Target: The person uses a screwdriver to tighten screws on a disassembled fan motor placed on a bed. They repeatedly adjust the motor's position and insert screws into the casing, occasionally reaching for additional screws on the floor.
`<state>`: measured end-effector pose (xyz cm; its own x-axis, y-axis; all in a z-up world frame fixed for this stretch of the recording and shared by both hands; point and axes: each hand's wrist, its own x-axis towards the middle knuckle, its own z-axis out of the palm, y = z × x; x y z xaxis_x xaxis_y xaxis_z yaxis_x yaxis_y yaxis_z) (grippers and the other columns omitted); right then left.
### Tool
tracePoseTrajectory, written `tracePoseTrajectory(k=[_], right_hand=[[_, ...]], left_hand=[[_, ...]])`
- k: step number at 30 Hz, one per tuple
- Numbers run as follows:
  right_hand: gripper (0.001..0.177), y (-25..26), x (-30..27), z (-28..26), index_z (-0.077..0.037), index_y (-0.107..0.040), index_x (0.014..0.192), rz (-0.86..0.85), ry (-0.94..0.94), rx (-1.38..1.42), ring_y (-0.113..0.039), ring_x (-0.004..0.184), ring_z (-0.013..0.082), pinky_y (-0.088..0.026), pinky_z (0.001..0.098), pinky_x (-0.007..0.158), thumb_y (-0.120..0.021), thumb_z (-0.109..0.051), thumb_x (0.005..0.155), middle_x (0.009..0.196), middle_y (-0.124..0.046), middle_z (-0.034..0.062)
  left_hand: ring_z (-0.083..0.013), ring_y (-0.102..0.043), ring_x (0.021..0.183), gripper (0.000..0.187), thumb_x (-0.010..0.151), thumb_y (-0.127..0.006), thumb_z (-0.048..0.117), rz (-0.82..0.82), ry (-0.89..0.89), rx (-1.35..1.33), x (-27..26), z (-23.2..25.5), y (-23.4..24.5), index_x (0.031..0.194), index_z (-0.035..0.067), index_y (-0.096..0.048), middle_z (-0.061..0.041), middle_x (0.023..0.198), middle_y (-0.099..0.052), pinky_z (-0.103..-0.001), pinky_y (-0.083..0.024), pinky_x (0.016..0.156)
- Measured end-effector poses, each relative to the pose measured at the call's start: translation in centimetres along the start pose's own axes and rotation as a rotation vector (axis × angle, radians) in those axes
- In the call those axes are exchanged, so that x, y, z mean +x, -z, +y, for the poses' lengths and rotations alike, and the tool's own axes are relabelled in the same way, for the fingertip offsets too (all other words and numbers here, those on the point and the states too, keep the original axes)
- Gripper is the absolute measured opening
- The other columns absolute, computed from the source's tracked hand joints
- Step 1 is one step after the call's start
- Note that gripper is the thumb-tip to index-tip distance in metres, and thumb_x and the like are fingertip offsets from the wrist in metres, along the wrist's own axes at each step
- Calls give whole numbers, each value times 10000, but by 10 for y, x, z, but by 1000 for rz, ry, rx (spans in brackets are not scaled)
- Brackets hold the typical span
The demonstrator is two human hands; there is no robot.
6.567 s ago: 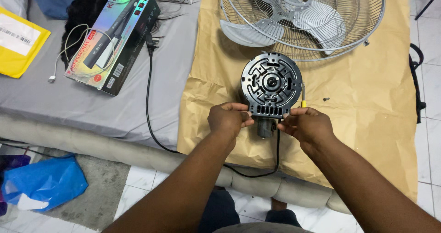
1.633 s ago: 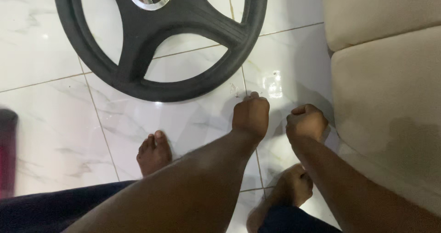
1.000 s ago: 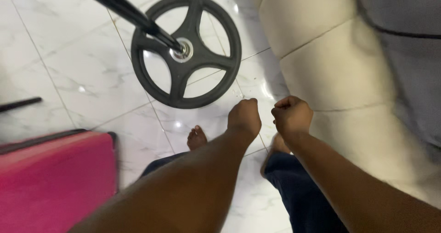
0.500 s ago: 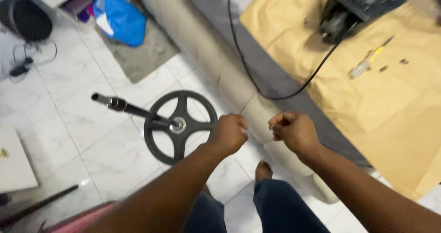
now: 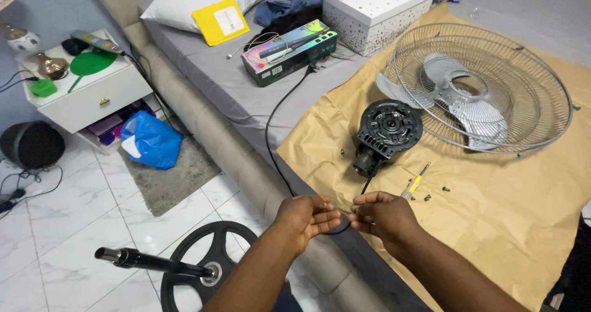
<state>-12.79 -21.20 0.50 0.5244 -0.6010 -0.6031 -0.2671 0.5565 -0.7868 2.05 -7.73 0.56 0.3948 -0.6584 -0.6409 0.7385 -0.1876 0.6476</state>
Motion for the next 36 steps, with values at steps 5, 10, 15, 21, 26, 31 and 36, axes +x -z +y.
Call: tracePoseTrajectory(k=[5,10,15,21,26,31,36], right_hand=[[152,2,28,-8,74,-671,1018,50,77,19,-717,801,272,-609,383,779,-616,65,876,938,-715,178],[209,-17,64,-19,42,-692,1052,130,71,-82,-717,892,249,-585,356,821,-687,-66,874,963,-745,156],[464,-49,111,-25,-5,-675,1212,267,190,-552,-716,1038,257,-550,380,902,-757,-182,791,1136,-729,123],[570,-69,179,-11,48,-609,1263,361,501,-871,-570,1196,436,-460,458,1014,-704,-81,715,1244,-613,280],[542,-73,215,0,63,-605,1209,416,521,-896,-516,1243,450,-447,469,1033,-674,-67,687,1386,-518,305],[393,-85,230,-3,16,-649,1114,323,451,-1157,-498,1369,409,-444,446,1101,-657,-59,728,1288,-620,198],[493,-93,224,-2,-23,-670,1243,485,384,-974,-482,1281,474,-430,486,1020,-598,33,758,1471,-455,289]], left_hand=[[-291,-705,915,164,914,-632,138,-28,146,-14,50,21,-3,997,-1,-607,-132,949,-650,-454,-628,866],[-281,-694,968,230,933,-597,187,-56,211,85,128,57,-6,1062,0,-624,-132,1041,-647,-444,-616,873],[-291,-698,930,244,957,-574,171,-113,276,190,222,76,-7,1096,-24,-615,-147,1042,-658,-439,-627,844],[-244,-666,810,268,969,-495,62,-272,258,202,332,77,-29,1192,-23,-616,-105,899,-628,-394,-616,761],[-185,-557,700,328,994,-454,59,-391,416,225,384,73,-64,1290,73,-594,-52,806,-531,-339,-529,654],[-186,-477,659,376,1013,-431,111,-194,426,546,385,92,-43,1342,41,-599,-47,802,-526,-355,-455,594],[-145,-502,672,330,1000,-467,72,-251,335,685,371,118,-7,1255,214,-621,-27,878,-564,-311,-509,619]])
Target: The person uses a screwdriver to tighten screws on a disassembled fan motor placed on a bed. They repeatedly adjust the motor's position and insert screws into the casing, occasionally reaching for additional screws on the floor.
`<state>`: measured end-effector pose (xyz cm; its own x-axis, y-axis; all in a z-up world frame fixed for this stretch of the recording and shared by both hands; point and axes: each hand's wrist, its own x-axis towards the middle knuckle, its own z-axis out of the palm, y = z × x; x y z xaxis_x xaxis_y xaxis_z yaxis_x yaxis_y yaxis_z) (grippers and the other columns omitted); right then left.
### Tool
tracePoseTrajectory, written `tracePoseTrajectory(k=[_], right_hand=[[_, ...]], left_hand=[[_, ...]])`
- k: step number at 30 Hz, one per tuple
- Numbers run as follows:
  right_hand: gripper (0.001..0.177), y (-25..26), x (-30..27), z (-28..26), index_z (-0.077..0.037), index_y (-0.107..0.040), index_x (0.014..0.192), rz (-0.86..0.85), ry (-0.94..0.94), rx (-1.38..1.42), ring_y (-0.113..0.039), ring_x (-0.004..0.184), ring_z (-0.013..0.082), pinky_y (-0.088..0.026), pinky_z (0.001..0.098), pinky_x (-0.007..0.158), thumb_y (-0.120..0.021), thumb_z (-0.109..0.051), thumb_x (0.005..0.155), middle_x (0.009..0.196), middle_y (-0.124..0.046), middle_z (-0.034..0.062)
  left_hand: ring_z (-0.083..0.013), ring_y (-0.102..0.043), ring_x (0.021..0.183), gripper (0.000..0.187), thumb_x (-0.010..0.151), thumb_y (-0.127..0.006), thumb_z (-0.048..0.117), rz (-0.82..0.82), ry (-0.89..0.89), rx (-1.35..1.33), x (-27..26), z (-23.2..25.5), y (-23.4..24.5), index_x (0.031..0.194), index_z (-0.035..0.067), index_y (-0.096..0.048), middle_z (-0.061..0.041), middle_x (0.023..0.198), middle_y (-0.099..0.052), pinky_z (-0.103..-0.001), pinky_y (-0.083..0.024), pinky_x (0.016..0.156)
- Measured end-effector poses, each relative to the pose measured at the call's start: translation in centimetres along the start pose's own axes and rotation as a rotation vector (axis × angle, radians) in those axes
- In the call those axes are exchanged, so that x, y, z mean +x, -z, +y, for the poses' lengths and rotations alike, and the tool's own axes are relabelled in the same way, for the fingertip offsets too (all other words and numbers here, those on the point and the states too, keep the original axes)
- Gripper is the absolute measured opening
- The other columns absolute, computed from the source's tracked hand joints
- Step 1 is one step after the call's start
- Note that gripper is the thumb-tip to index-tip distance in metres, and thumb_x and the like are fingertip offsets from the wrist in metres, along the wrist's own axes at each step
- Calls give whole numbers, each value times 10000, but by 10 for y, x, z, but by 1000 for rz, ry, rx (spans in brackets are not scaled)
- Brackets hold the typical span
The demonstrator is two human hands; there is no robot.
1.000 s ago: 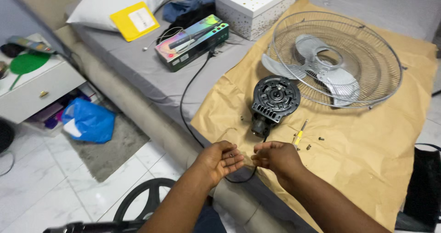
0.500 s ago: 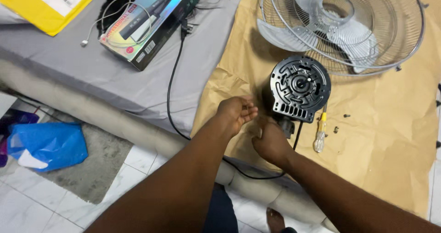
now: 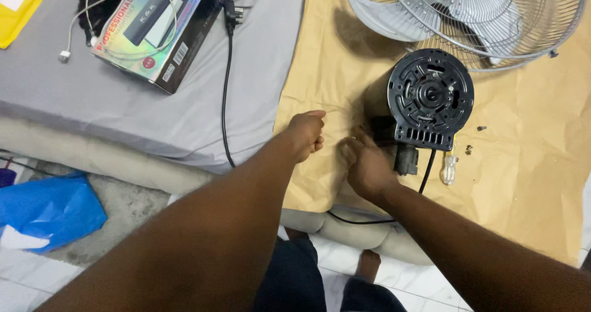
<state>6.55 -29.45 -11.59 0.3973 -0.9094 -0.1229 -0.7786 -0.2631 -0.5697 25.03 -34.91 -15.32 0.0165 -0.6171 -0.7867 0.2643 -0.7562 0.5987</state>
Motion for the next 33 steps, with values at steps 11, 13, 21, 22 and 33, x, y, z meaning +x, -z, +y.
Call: tracePoseTrajectory(k=[11,13,21,22,33], right_hand=[[393,68,-25,-41,-68,-718,1230,-15,-206,198,-752,985,246,-579,360,874,-678,-65,838,1095,-764,135],[351,81,-31,-49,-56,-732,1190,47,-157,266,-769,931,218,-589,338,842,-689,-70,842,1041,-785,131],[238,134,-43,-58,-18,-790,1012,154,-10,261,-715,785,204,-572,343,732,-811,-112,794,925,-721,105],[230,141,-44,-58,-18,-784,1008,138,-53,323,-719,764,210,-580,353,705,-800,-114,800,925,-709,93],[100,167,-81,-5,-9,-763,817,106,13,325,-729,807,185,-578,343,719,-812,-74,758,889,-690,82]], left_hand=[[-318,-729,1016,415,914,-378,-167,-106,9,-205,-71,-9,4,1260,-64,-582,-203,1139,-675,-392,-614,900],[-325,-731,1022,442,895,-358,-185,-131,-15,-280,-92,-7,-6,1266,-63,-565,-212,1151,-675,-403,-612,915],[-305,-710,964,441,863,-397,-166,-161,-185,-384,-149,7,-65,1273,-113,-551,-217,1168,-651,-440,-586,942],[-304,-706,964,444,861,-399,-160,-166,-205,-382,-152,11,-72,1274,-110,-556,-219,1167,-659,-446,-598,941],[-320,-710,1018,378,873,-513,-124,-76,-230,-294,-186,-19,-138,1240,-101,-601,-196,1151,-688,-460,-619,935]])
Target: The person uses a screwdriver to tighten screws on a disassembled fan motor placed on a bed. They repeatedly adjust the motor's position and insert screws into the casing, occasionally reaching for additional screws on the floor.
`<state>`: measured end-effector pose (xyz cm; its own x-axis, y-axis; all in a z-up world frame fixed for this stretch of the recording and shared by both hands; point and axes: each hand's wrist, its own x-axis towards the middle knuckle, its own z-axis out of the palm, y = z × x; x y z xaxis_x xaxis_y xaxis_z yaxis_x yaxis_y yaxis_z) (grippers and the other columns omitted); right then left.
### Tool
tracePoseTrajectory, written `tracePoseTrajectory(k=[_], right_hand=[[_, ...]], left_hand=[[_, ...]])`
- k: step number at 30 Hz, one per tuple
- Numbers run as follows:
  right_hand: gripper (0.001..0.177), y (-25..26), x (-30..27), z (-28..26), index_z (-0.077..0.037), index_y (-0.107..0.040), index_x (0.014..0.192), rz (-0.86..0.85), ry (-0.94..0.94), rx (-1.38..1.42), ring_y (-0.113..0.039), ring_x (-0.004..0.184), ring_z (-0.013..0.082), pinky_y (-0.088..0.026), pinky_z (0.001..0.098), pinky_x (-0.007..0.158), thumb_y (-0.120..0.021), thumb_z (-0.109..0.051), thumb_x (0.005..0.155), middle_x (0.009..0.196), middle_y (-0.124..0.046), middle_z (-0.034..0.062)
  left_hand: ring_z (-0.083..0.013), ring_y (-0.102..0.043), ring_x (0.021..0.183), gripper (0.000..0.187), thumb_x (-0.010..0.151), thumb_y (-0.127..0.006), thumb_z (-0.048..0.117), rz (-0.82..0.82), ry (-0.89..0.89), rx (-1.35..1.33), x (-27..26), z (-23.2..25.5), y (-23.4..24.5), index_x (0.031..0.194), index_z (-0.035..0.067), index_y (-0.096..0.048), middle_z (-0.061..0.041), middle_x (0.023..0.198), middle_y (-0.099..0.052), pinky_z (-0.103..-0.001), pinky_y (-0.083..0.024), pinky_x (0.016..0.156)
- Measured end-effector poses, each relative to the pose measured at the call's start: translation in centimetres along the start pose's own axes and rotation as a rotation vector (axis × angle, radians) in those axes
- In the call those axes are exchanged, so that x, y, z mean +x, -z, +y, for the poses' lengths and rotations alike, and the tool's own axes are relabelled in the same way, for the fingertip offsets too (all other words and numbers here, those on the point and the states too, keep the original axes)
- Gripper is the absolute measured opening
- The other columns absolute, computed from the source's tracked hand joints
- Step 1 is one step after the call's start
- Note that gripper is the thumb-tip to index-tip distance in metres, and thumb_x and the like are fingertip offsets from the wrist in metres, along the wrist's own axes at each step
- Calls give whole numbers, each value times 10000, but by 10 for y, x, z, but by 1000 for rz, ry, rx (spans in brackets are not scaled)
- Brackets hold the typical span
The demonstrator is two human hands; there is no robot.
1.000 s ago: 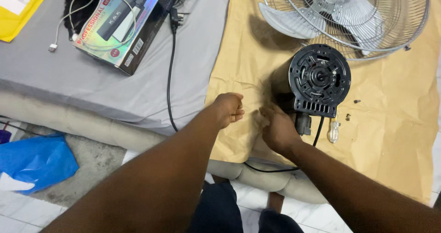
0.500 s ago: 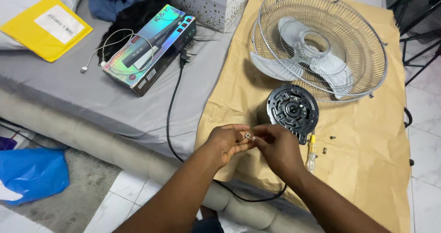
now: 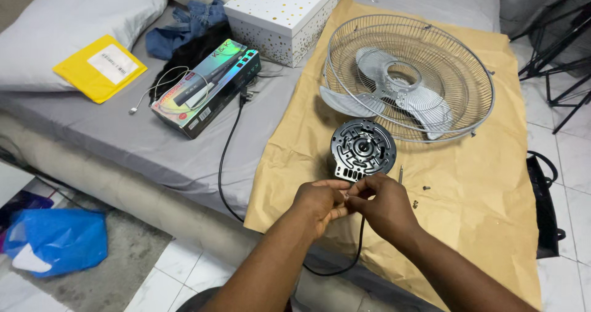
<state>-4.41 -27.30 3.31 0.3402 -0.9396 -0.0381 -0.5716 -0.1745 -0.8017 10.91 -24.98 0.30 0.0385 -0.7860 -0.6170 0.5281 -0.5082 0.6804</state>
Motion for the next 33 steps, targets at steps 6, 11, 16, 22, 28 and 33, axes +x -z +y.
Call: tracePoseTrajectory(k=[6,11,16,22,28,33], right_hand=[[95,7,-9,44,10,-683,883,-17,-246,309,-675,714,203,-556,353,668,-735,-58,839,806,-718,130],[128,27,-11,89,28,-624,981,-19,-613,837,-598,700,192,-574,365,722,-685,-45,895,818,-645,92],[180,42,-12,110,26,-661,1077,-59,-802,894,-593,726,180,-557,358,755,-639,-3,901,785,-541,46],[170,41,-6,109,15,-610,1090,-7,-875,876,-637,824,225,-571,373,804,-598,-6,922,892,-624,108],[182,20,21,115,26,-562,1106,82,-902,1245,-617,1010,237,-555,377,936,-553,28,924,1021,-568,118],[158,3,42,128,11,-521,1077,61,-792,1316,-593,965,229,-577,395,978,-613,-47,963,1026,-529,101]], left_hand=[[-248,-688,1004,439,855,-634,-35,203,20,126,-10,-19,-12,1279,69,-589,-133,1163,-690,-438,-572,909],[-261,-627,1090,393,889,-642,94,243,156,145,6,-30,2,1281,101,-629,-68,1257,-641,-505,-534,950],[-269,-659,1108,367,926,-653,155,215,176,116,29,-38,18,1279,74,-600,-99,1271,-626,-507,-549,944],[-257,-656,1040,380,889,-674,144,232,140,123,35,-32,14,1263,105,-620,-86,1174,-639,-458,-544,873],[-233,-722,856,279,870,-764,117,393,39,80,46,-14,3,1122,12,-709,-121,1044,-733,-353,-616,732],[-236,-734,745,200,867,-774,64,405,-60,142,65,-5,7,1021,-58,-732,-137,896,-757,-324,-620,633]])
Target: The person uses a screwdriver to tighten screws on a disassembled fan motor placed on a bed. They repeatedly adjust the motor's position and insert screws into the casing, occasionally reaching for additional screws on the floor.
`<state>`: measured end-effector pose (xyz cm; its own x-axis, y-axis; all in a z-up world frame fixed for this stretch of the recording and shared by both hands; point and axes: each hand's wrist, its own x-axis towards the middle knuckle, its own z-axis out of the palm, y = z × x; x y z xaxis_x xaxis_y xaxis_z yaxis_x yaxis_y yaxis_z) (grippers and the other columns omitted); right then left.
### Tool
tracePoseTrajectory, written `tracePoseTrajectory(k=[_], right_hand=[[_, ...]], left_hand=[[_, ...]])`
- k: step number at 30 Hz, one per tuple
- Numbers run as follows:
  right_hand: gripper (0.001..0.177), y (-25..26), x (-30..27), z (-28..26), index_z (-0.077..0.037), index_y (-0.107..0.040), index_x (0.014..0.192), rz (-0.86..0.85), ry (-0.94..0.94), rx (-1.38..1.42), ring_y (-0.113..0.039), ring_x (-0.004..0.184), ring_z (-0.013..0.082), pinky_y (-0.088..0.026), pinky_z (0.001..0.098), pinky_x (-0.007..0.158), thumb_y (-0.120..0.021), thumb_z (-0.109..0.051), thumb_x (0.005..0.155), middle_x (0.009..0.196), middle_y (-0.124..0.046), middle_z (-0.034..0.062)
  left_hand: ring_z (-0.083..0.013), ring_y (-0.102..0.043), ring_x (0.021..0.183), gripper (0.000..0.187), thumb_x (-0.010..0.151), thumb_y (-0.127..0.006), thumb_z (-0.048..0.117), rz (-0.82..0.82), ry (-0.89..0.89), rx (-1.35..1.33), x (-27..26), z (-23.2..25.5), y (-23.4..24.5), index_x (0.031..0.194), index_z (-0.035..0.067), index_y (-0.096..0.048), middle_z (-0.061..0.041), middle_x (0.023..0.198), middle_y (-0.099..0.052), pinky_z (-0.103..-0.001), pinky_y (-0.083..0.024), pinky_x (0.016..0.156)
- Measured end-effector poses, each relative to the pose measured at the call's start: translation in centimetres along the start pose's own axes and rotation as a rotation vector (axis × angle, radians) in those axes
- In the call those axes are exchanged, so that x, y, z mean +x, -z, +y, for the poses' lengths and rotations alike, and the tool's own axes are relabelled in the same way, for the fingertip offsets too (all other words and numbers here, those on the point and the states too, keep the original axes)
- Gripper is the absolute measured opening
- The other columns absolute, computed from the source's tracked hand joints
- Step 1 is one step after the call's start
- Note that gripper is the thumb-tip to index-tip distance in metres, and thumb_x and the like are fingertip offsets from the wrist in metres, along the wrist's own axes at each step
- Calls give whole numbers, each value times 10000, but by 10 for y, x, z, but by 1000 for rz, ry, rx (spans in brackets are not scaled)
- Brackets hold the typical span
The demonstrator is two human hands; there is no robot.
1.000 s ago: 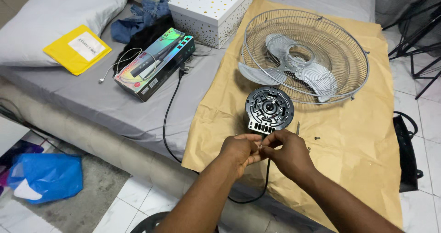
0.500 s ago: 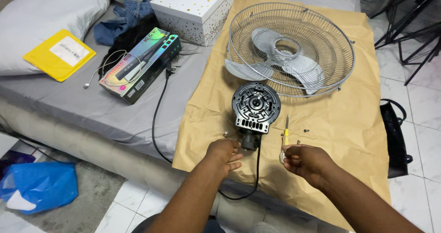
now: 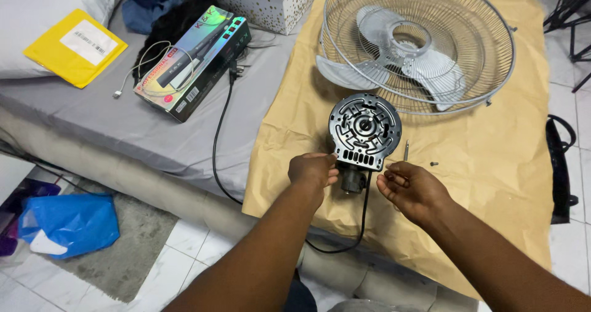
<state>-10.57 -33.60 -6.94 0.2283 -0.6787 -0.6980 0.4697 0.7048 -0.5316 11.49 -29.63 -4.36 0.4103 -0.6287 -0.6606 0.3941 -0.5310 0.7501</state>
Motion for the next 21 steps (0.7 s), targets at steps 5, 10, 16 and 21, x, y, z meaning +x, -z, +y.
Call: tracePoseTrajectory(k=[5,10,16,21], right_hand=[[159,12,26,8,-22,-508,1091,236,-59,-76,-564,937,238,-557,433,982,-567,-148,1015,1033,-526,99],[107,42,62,19,-7,-511,1076,229,-86,-70,-608,958,283,-564,469,1001,-485,-95,1022,1045,-583,145],[91,45,80,17,25,-575,1008,222,53,-162,-631,942,309,-593,504,946,-551,8,922,1007,-634,166],[245,24,38,27,8,-699,979,807,370,-1132,-692,891,297,-565,450,849,-796,-191,875,986,-719,206]], left_hand=[[-298,-743,834,173,888,-676,111,248,14,451,18,-4,21,977,-21,-744,-206,967,-752,-382,-619,698],[-313,-756,897,247,760,-693,59,213,-404,747,30,-26,50,981,72,-805,-197,956,-774,-389,-585,857],[-360,-718,956,278,747,-749,74,20,-652,936,68,-22,41,1022,70,-792,-190,1008,-744,-436,-559,864],[-374,-707,935,249,730,-716,59,-140,-757,1026,85,-12,33,960,98,-802,-169,998,-746,-459,-551,824]])
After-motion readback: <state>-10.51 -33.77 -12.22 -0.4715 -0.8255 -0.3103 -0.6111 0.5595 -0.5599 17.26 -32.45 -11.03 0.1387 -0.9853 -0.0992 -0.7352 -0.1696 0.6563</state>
